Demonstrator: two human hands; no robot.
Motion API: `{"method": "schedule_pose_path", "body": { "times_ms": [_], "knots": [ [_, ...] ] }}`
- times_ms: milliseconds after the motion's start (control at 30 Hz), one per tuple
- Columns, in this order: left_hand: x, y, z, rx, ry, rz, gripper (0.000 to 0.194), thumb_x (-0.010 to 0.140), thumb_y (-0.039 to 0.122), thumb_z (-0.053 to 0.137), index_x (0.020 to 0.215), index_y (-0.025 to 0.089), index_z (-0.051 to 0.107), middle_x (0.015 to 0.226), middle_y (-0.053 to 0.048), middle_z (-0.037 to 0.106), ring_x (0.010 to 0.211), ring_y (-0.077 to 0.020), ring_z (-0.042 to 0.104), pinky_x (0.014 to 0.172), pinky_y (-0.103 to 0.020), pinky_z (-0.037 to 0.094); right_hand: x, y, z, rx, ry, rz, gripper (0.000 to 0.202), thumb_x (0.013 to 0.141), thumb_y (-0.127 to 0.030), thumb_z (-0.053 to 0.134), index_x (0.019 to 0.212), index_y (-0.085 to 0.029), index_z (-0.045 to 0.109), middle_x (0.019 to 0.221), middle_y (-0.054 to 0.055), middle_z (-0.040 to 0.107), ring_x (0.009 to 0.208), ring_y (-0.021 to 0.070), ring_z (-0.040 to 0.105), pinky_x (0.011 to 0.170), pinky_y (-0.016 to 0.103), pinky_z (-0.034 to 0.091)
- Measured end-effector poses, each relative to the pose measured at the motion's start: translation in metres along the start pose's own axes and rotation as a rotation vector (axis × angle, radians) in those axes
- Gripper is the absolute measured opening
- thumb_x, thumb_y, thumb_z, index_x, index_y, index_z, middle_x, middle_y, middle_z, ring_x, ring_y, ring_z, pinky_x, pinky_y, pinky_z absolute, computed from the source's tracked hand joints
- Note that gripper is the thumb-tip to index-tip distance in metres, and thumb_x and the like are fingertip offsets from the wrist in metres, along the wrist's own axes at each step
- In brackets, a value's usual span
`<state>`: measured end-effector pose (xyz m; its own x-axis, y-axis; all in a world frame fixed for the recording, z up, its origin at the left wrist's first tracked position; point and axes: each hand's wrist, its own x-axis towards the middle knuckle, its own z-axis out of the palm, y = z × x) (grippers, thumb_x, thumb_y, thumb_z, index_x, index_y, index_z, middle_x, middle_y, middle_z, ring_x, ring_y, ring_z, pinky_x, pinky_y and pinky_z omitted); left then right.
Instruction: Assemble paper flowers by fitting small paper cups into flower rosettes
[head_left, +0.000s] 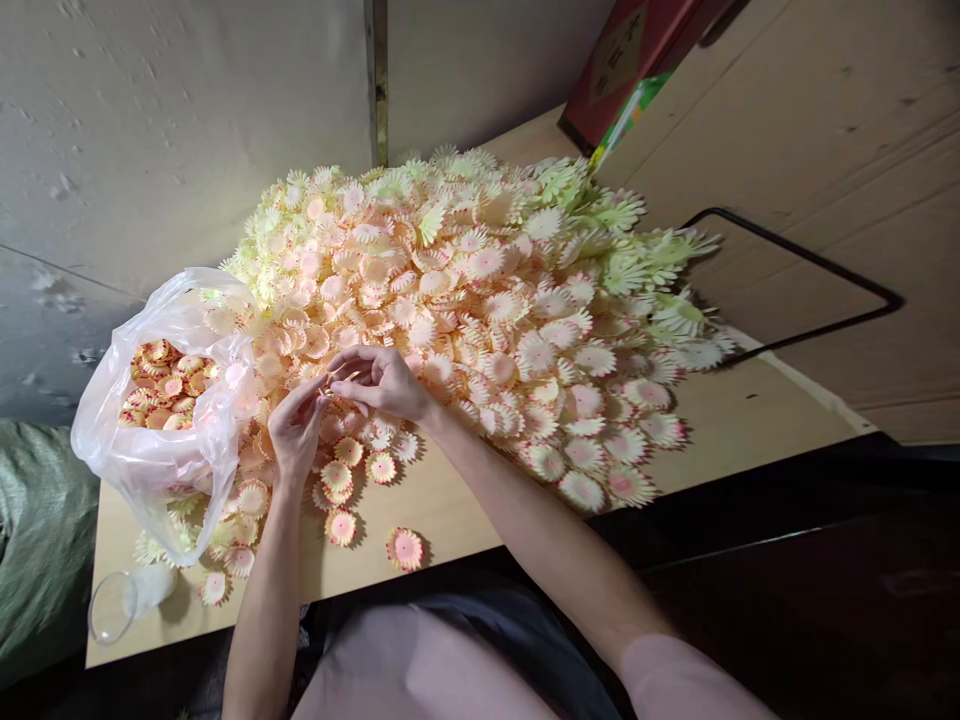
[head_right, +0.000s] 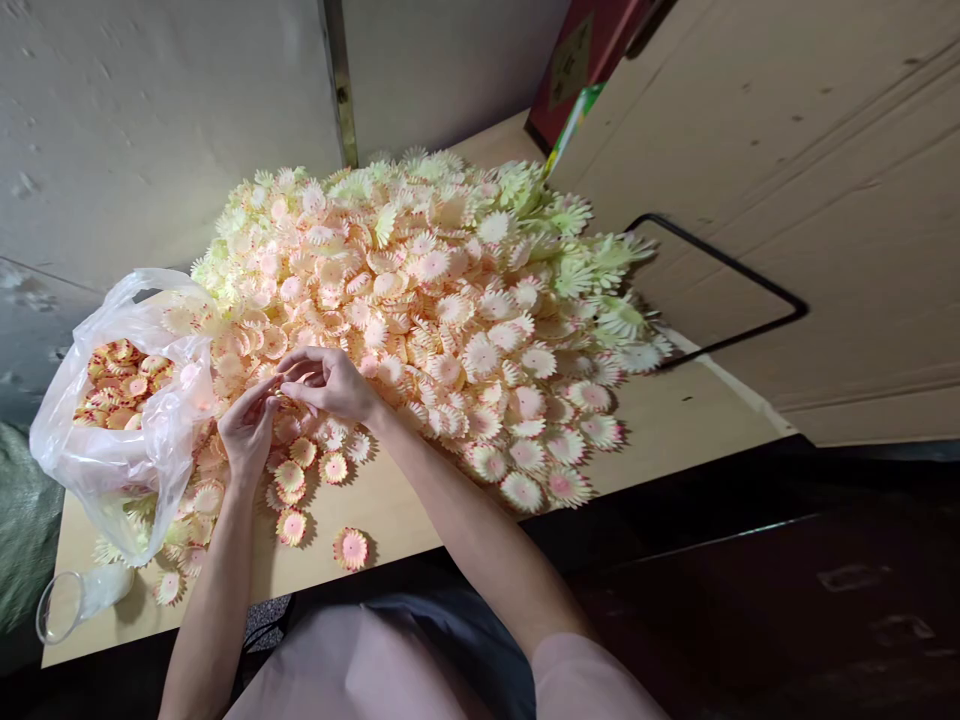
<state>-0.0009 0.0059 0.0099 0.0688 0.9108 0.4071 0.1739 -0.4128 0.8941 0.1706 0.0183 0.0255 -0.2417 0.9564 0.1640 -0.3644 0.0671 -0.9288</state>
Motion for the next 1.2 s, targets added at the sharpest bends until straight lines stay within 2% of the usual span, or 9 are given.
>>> {"method": "schedule_pose_path", "body": {
  "times_ms": [267, 400, 533, 700, 867, 1067, 1200],
  "knots": [
    [-0.002, 0.003, 0.006, -0.024, 0.055, -0.05, 0.027, 0.077, 0.031, 0.074, 0.1, 0.018, 0.074, 0.102, -0.009, 0.075, 0.091, -0.0203, 0.072, 0.084, -0.031, 0.059, 0.005, 0.008, 0.0, -0.075, 0.077, -0.04, 0.027, 0.071, -0.032, 0.073, 0.089, -0.015, 0.062, 0.077, 0.0, 0.065, 0.043, 0.0043, 0.049, 0.039, 0.017, 0.041],
    [-0.002, 0.002, 0.006, 0.006, 0.112, -0.061, 0.019, 0.076, 0.028, 0.073, 0.092, 0.016, 0.074, 0.088, -0.006, 0.075, 0.078, -0.0148, 0.071, 0.074, -0.025, 0.058, 0.006, 0.014, 0.001, -0.149, 0.063, -0.117, 0.02, 0.078, -0.033, 0.067, 0.087, -0.017, 0.059, 0.076, -0.002, 0.06, 0.046, 0.0036, 0.043, 0.041, 0.018, 0.033],
    [-0.002, 0.003, 0.005, 0.031, 0.16, -0.071, 0.016, 0.078, 0.029, 0.072, 0.087, 0.016, 0.072, 0.079, -0.003, 0.073, 0.067, -0.011, 0.067, 0.063, -0.02, 0.055, 0.006, 0.014, 0.002, -0.22, 0.035, -0.111, 0.019, 0.08, -0.034, 0.065, 0.087, -0.019, 0.055, 0.07, -0.004, 0.054, 0.047, 0.0051, 0.035, 0.042, 0.02, 0.027],
    [-0.002, 0.007, 0.005, 0.045, 0.176, -0.083, 0.019, 0.078, 0.033, 0.071, 0.084, 0.015, 0.07, 0.077, -0.003, 0.072, 0.067, -0.0117, 0.067, 0.062, -0.019, 0.053, 0.005, 0.011, 0.001, -0.235, 0.051, -0.114, 0.021, 0.079, -0.035, 0.066, 0.084, -0.02, 0.053, 0.073, -0.002, 0.055, 0.055, 0.0083, 0.043, 0.049, 0.021, 0.035],
    [-0.001, 0.011, 0.006, -0.029, 0.151, -0.172, 0.037, 0.074, 0.038, 0.075, 0.103, 0.017, 0.063, 0.089, -0.007, 0.074, 0.072, -0.013, 0.069, 0.066, -0.021, 0.055, 0.005, 0.006, 0.001, -0.15, -0.004, -0.1, 0.019, 0.079, -0.032, 0.065, 0.085, -0.018, 0.054, 0.075, -0.003, 0.055, 0.054, 0.0067, 0.042, 0.049, 0.02, 0.034],
    [0.0, 0.007, 0.007, -0.021, 0.152, -0.174, 0.03, 0.071, 0.037, 0.078, 0.086, 0.014, 0.064, 0.078, -0.003, 0.07, 0.067, -0.0101, 0.066, 0.066, -0.019, 0.054, 0.004, 0.007, 0.002, -0.099, 0.0, -0.082, 0.022, 0.078, -0.034, 0.068, 0.087, -0.018, 0.057, 0.077, -0.002, 0.058, 0.055, 0.0064, 0.048, 0.049, 0.019, 0.038],
    [0.0, 0.004, 0.006, -0.036, 0.145, -0.164, 0.029, 0.07, 0.037, 0.078, 0.081, 0.014, 0.066, 0.075, -0.002, 0.069, 0.066, -0.0097, 0.065, 0.067, -0.02, 0.054, 0.005, 0.009, 0.001, -0.059, -0.019, -0.065, 0.031, 0.071, -0.035, 0.077, 0.091, -0.018, 0.059, 0.083, -0.001, 0.062, 0.057, 0.0061, 0.052, 0.051, 0.019, 0.044]
  ]
}}
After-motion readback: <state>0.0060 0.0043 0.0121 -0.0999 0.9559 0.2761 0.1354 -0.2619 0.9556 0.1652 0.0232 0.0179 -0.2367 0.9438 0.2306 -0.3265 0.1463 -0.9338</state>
